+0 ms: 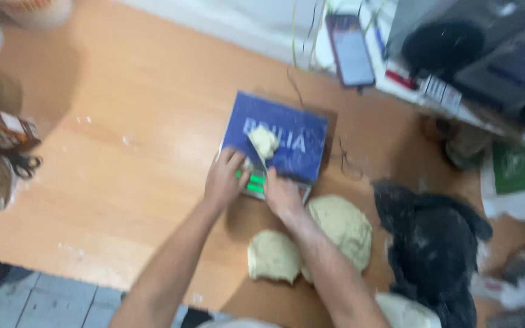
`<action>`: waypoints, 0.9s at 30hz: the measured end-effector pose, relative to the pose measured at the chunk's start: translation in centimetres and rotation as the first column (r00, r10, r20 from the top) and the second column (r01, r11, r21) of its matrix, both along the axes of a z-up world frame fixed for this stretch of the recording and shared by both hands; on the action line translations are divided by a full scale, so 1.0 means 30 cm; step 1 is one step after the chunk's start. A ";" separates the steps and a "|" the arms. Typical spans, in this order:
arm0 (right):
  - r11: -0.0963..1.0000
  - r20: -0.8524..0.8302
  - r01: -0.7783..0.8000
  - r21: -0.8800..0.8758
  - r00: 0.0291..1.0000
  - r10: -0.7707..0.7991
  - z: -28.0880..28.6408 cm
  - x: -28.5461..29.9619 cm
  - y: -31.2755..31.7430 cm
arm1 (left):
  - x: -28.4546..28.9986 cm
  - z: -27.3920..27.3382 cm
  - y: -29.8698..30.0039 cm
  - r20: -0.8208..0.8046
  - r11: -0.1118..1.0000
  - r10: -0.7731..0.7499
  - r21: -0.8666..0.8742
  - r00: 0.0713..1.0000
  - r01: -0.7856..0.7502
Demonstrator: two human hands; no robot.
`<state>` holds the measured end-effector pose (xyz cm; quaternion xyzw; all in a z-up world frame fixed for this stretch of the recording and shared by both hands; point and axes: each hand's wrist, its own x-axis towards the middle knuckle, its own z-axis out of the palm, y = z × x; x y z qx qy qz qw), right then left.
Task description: Cut a large piece of dough into smaller portions and weigh each portion on a digital scale.
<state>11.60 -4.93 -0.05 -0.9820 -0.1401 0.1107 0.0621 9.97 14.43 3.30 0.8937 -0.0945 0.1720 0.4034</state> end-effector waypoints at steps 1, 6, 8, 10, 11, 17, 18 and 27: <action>1.000 0.031 -0.004 0.016 1.000 0.003 0.014 0.012 0.000 | -0.039 0.000 0.002 0.050 0.970 0.147 -0.203 0.988 -0.134; 0.682 -0.371 0.402 0.612 0.907 -0.201 -0.091 -0.057 -0.098 | -0.347 -0.217 0.037 -0.542 0.376 -0.120 -0.800 0.832 -0.467; 0.215 -0.629 0.620 0.755 0.777 -0.030 -0.039 -0.022 -0.096 | -0.389 -0.248 0.062 -0.578 0.130 -0.340 -0.810 0.742 -0.572; 0.769 -0.097 0.279 0.575 0.957 -0.275 0.042 -0.063 -0.094 | -0.446 -0.231 0.068 -0.688 0.304 -0.440 -0.718 0.577 -0.626; 0.771 -0.101 0.283 0.570 0.956 -0.276 0.061 -0.079 -0.096 | -0.491 -0.230 0.062 -0.689 0.301 -0.443 -0.717 0.573 -0.629; 0.301 -0.350 0.506 0.808 0.824 -0.445 0.262 -0.142 -0.080 | -0.586 -0.250 0.073 -0.743 0.898 -0.191 -0.396 0.641 -0.192; 0.359 -0.225 0.388 0.849 0.880 -0.418 0.316 -0.166 -0.076 | -0.591 -0.234 0.077 -0.745 0.937 -0.185 -0.331 0.641 -0.115; 0.551 -0.426 0.560 0.619 0.828 -0.364 0.024 -0.836 -0.122 | -0.634 -0.272 0.032 -0.744 0.972 -0.233 -0.188 0.627 0.138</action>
